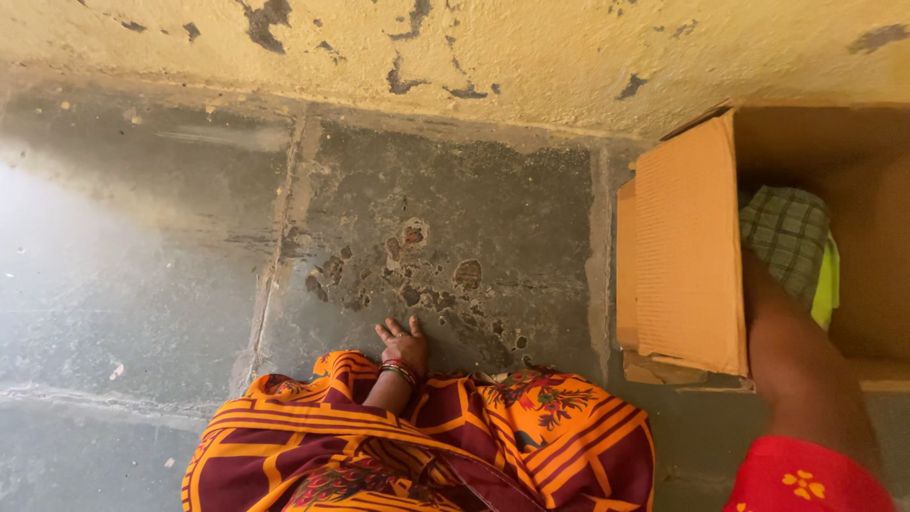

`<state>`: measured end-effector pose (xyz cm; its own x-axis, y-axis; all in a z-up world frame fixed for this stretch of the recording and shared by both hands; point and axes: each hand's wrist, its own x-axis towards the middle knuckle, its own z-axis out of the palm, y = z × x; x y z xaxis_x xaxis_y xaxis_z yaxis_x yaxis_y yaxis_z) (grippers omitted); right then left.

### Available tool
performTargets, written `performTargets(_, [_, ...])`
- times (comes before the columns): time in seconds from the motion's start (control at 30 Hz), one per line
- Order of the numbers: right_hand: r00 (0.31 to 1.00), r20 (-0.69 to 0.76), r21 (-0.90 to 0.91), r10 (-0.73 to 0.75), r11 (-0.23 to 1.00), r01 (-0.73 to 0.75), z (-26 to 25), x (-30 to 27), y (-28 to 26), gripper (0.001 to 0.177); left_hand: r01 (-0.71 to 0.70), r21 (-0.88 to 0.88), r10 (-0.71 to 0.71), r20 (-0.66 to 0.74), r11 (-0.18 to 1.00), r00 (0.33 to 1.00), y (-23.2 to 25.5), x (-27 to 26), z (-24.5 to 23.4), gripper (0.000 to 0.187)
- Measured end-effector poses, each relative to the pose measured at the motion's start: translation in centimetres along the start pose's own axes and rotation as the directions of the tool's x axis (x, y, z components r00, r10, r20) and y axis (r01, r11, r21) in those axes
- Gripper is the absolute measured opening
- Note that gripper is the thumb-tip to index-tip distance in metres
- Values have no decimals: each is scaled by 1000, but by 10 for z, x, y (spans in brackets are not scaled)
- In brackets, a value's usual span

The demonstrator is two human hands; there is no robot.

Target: The person folds a yellow cloth, a green plaid shirt, and a pair of dark trousers on the floor, placing each folded item into a cardboard box.

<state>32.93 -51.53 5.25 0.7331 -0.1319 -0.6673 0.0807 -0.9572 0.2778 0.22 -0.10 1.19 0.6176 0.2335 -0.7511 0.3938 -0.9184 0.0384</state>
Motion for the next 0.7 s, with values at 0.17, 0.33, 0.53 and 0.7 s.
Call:
performTargets(0.17, [986, -158, 16, 58, 998, -56, -37, -29, 53, 27, 39, -57, -34, 87, 998, 996, -1, 15, 7, 110])
performTargets(0.33, [917, -389, 169, 88, 985, -23, -44, -69, 98, 29, 56, -77, -44, 145, 995, 988, -1, 21, 8, 114])
performTargets(0.53, [746, -581, 630, 325, 759, 160, -53, -132, 137, 11, 110, -492, -169, -78, 864, 982, -7, 19, 13, 98])
performTargets(0.7, [576, -680, 699, 454, 639, 322, -94, -199, 162, 26, -70, 36, 69, 24, 997, 997, -10, 11, 10, 112])
